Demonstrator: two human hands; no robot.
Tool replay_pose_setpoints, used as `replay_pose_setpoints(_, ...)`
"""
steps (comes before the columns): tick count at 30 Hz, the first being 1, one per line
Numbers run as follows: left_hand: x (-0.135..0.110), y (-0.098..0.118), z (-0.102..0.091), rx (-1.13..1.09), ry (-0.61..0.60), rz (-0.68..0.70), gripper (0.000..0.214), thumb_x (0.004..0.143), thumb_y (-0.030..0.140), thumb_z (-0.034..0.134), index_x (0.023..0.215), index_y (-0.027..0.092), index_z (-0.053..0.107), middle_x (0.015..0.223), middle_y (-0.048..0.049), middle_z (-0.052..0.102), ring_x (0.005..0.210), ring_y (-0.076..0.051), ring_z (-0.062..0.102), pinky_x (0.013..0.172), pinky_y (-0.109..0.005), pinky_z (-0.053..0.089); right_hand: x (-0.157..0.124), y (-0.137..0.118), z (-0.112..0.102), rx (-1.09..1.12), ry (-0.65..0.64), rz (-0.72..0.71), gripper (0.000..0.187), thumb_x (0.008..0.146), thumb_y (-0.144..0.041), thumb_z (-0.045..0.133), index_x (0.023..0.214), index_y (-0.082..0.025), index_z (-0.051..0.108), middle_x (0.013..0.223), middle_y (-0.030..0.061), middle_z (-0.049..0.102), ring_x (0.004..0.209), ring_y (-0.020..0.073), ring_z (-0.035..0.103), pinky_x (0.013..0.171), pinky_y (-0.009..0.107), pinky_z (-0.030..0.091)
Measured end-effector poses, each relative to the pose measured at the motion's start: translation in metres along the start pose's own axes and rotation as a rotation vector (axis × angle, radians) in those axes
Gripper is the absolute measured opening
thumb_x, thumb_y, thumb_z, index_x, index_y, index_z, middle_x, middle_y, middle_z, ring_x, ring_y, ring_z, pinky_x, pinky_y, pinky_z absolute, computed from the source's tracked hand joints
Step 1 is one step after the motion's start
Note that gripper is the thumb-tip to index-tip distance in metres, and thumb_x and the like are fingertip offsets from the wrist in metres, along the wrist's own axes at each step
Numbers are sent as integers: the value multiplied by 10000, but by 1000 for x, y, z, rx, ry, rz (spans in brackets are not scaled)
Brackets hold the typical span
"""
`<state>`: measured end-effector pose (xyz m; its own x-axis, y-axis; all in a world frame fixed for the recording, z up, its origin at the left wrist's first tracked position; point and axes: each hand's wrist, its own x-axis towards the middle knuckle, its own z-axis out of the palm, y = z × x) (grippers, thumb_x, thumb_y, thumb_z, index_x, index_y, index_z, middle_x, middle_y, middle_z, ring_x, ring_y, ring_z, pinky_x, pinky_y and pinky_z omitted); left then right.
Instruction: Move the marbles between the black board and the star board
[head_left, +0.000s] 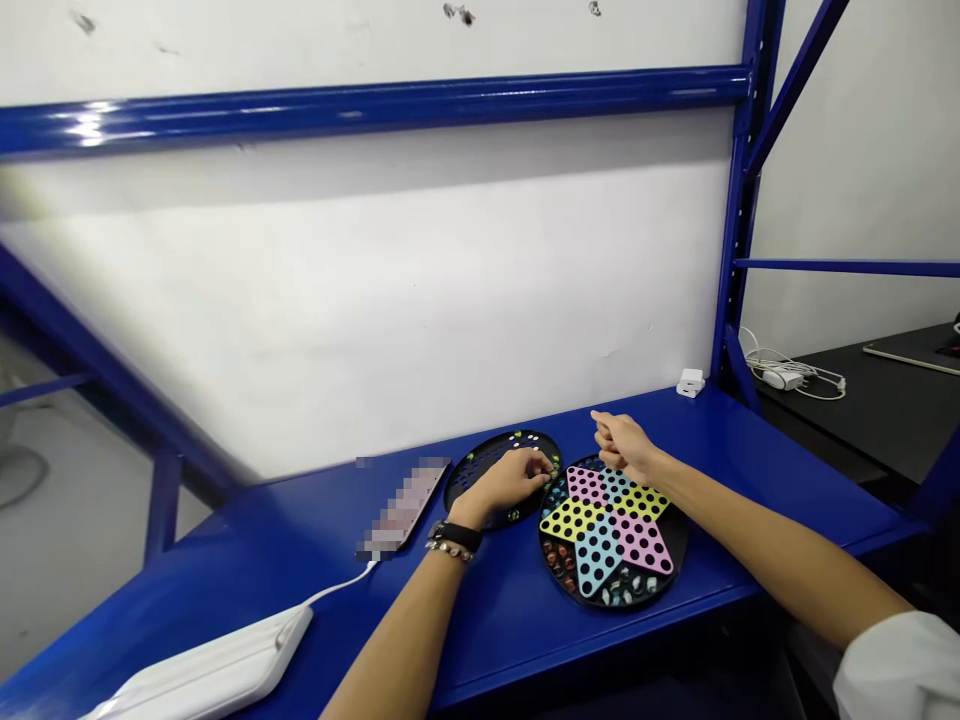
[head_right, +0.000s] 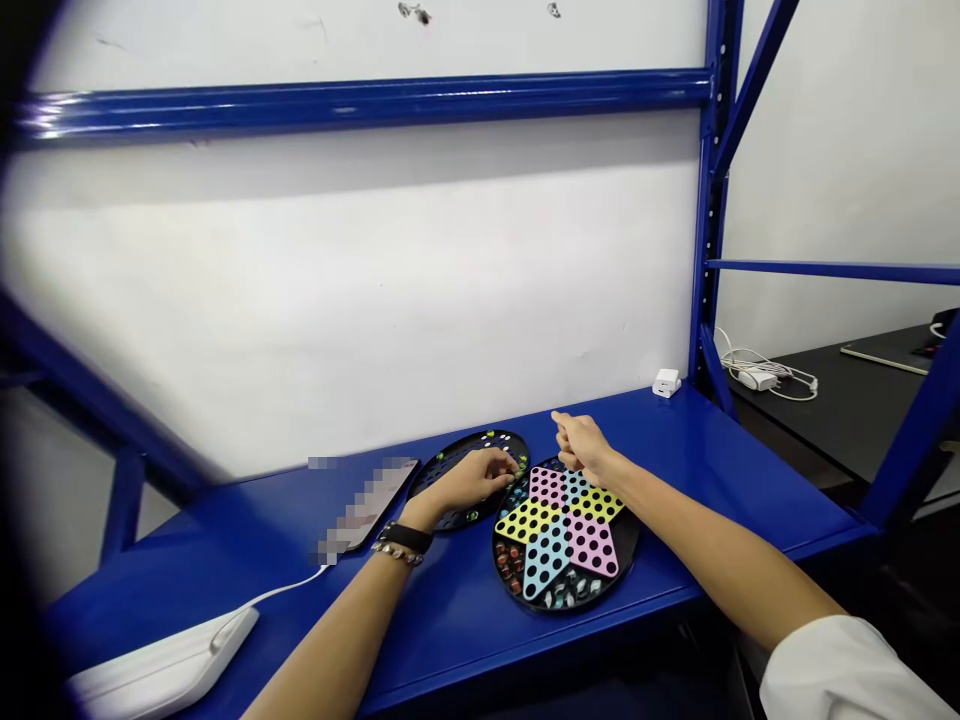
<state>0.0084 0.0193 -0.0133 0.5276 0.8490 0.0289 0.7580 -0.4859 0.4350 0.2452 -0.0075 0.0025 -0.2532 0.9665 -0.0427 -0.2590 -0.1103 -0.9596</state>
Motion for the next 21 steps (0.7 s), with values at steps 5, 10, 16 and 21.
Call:
replay_pose_setpoints(5,-4,2,-3,-22,-20,33,290,788,252,556,1026,196,711,981,-49,719,892,-210,643,805,-291,490,1,4,1,-13,-3,7,542,942,-428,540,560,-233,208,482,-99,187,368,34,125,386,237,82)
replay_pose_setpoints(10,-5,9,-5,-68,-93,84,297,863,338,519,1067,225,703,1078,-35,728,973,-208,653,860,-283,494,2,5,0,12,-10,-1,485,954,-415,522,583,-223,276,481,-99,231,357,36,147,383,226,99)
replay_pose_setpoints(16,-6,12,-5,-14,-72,60,285,848,318,519,1053,227,694,1004,-41,731,915,-210,663,821,-287,500,1,2,2,103,18,83,380,958,-400,504,650,-210,389,495,-96,335,345,36,194,372,200,143)
replay_pose_setpoints(21,-10,10,-8,18,-100,14,269,794,264,552,1021,240,694,1004,-34,732,911,-211,667,818,-291,497,3,3,1,211,33,147,329,959,-422,493,714,-206,454,510,-87,409,343,36,200,358,189,157)
